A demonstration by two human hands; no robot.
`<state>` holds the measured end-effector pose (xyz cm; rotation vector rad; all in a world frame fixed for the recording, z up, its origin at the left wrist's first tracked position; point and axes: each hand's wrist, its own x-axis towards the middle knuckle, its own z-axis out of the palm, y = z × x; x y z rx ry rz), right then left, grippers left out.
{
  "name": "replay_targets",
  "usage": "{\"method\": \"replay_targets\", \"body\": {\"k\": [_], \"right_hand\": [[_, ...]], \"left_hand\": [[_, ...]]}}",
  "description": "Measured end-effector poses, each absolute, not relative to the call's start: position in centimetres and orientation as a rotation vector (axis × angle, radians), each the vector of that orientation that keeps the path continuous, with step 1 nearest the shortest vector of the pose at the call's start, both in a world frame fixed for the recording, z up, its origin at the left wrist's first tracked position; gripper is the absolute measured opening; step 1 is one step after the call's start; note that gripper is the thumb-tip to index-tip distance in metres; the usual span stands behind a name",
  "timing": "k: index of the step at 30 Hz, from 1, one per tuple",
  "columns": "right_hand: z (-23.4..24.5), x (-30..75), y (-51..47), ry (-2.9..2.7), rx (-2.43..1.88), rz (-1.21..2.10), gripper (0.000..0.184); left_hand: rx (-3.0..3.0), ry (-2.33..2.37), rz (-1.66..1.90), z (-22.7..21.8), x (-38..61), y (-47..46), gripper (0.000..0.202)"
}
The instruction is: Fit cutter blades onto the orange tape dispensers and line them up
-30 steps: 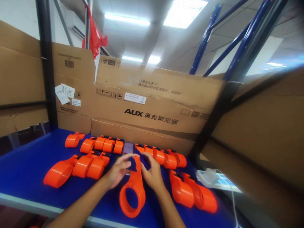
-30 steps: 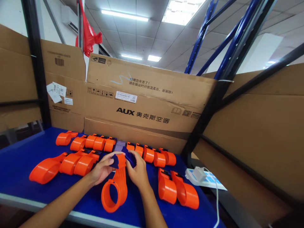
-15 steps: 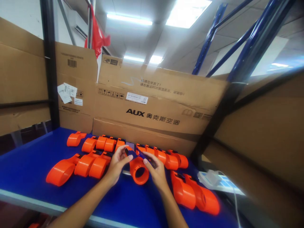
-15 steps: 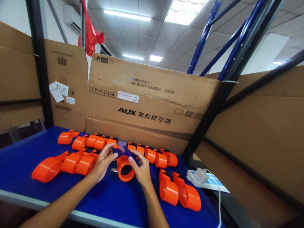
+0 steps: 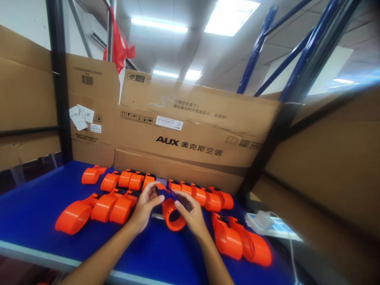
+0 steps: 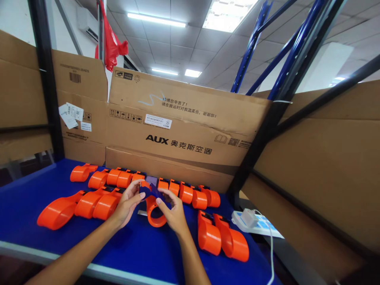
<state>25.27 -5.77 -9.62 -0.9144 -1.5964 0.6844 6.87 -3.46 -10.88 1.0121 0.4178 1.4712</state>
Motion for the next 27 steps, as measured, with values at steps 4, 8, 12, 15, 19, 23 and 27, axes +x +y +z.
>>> {"method": "replay_targets", "body": {"k": [4, 8, 12, 15, 19, 23, 27], "right_hand": [[-9.8, 25.3, -5.9, -1.611, -0.860, 0.702, 0.042], [-9.7, 25.4, -6.0, -1.655, -0.865, 0.646, 0.047], [-9.7, 25.5, -6.3, -1.720, -0.887, 0.566, 0.049], [-9.8, 25.6, -6.4, -1.821, -0.920, 0.453, 0.056], [-9.9, 25.8, -6.5, -1.943, -0.968, 0.192, 0.063], [-10.0, 26.0, -6.3, -2.007, -0.959, -0.041, 0.061], [-10.3, 26.0, -6.1, -2.029, -0.931, -0.149, 0.062]], "left_hand": [[0.976, 0.351, 1.434, -10.7, 6.8, -3.6, 0.055], [0.962, 0.305, 1.380, -10.8, 6.7, -3.6, 0.058], [1.011, 0.301, 1.391, -10.9, 6.6, -3.6, 0.061], [1.110, 0.359, 1.447, -11.0, 6.6, -3.7, 0.059], [1.313, 0.466, 1.512, -11.4, 6.5, -3.4, 0.056], [1.476, 0.569, 1.513, -11.9, 6.4, -2.7, 0.047], [1.529, 0.606, 1.572, -12.0, 6.4, -2.5, 0.035]]}}
